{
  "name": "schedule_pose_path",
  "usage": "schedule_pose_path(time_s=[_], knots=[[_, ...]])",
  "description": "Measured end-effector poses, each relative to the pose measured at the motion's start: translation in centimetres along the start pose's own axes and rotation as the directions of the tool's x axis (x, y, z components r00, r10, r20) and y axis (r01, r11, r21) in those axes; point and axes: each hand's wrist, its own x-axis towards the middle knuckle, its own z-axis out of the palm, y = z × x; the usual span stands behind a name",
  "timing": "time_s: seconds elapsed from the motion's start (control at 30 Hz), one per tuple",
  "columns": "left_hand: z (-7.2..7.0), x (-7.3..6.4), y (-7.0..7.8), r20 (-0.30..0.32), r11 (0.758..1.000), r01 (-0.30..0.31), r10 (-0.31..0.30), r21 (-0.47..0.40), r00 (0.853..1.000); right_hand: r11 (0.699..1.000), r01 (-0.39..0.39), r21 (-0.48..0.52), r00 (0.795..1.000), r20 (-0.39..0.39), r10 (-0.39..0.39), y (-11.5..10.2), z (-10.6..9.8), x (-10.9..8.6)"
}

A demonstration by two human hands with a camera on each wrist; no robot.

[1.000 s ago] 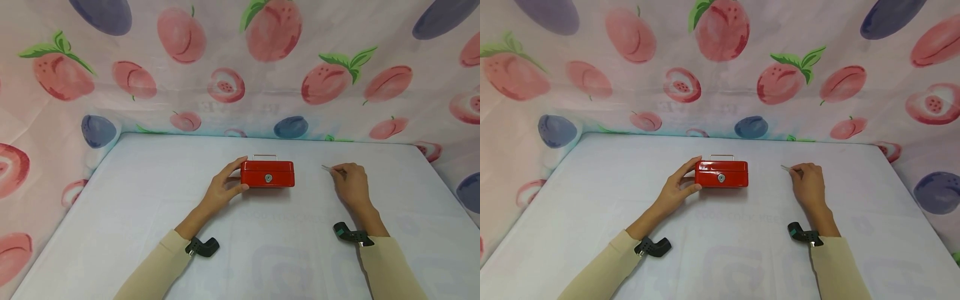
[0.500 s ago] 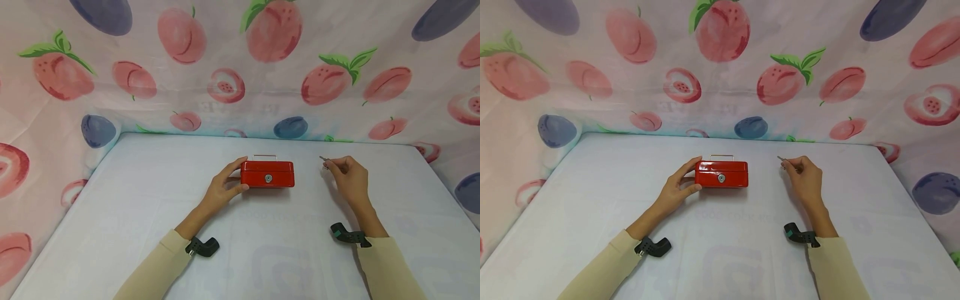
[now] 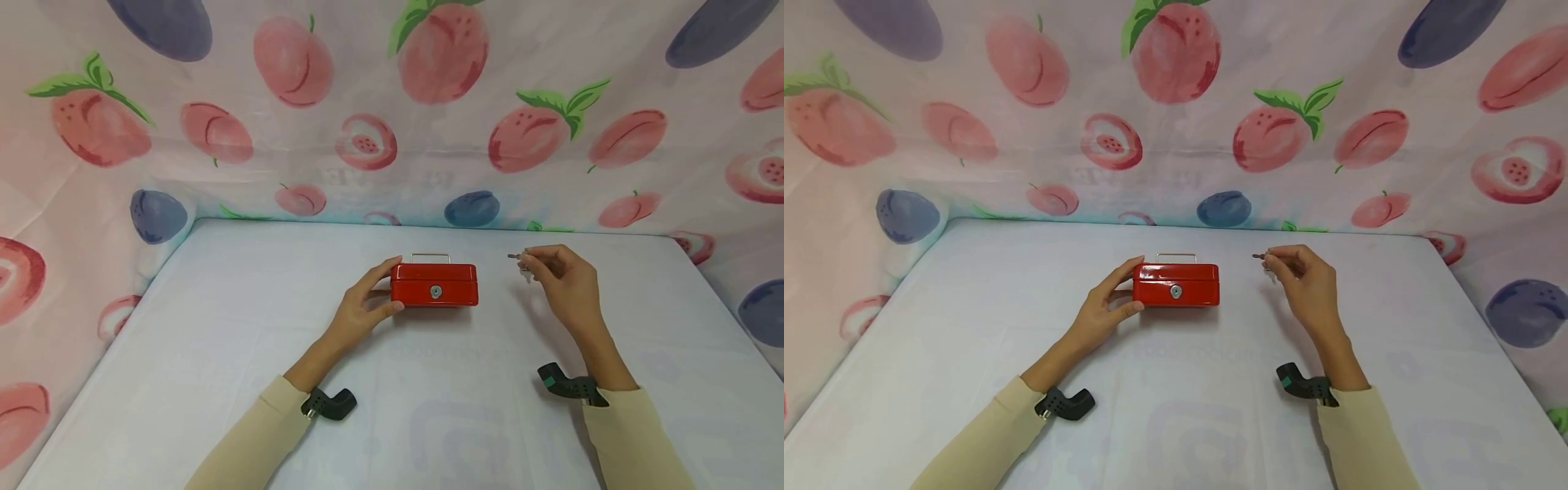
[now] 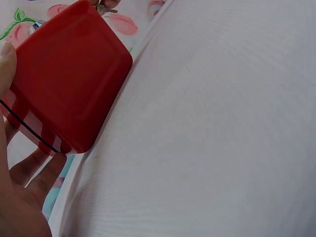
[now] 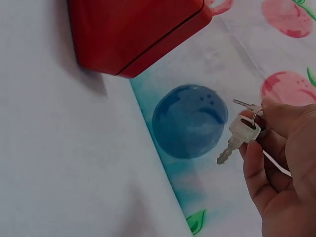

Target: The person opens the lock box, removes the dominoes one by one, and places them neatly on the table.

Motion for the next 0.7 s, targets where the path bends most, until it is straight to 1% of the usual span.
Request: schedule_pose_path(time_s=[0.13,0.3,0.4,0.5,0.57,0.6,0.7], knots=[[0.1,-0.1,-2.0,-0.006,1.000,0.003,-0.003,0.018,1.000,0.997,0.031,0.067,1.000,-0.001,-0.031,-1.0,-0.1,0.0],[-0.1,-0.2,-2.5,-0.001,1.000,0.003,-0.003,0.020,1.000,0.991,0.055,0.119,0.998,0.014,-0.057,-3.3,-0.3,-0.5],[-0.1,-0.2,-2.5,0.001,1.000,-0.001,0.001,0.018,1.000,0.990,0.069,0.125,0.997,0.025,-0.073,-3.8,-0.2,-0.5],[0.0,-0.2,-2.5,0.001,1.000,-0.004,0.004,0.017,1.000,0.990,0.072,0.124,0.997,0.028,-0.076,-3.2,-0.1,-0.4],[0.0,-0.2,-2.4,0.000,1.000,-0.009,0.009,0.013,1.000,0.990,0.054,0.133,0.998,0.030,-0.059,-2.8,0.1,-0.4],[0.0,-0.2,-2.2,0.000,1.000,-0.006,0.006,0.009,1.000,0.989,0.042,0.139,0.998,0.032,-0.047,-2.8,0.1,-0.4],[-0.1,-0.1,-0.5,0.003,1.000,0.004,-0.004,0.004,1.000,0.986,0.035,0.162,0.999,0.035,-0.042,-3.7,0.1,-0.6]])
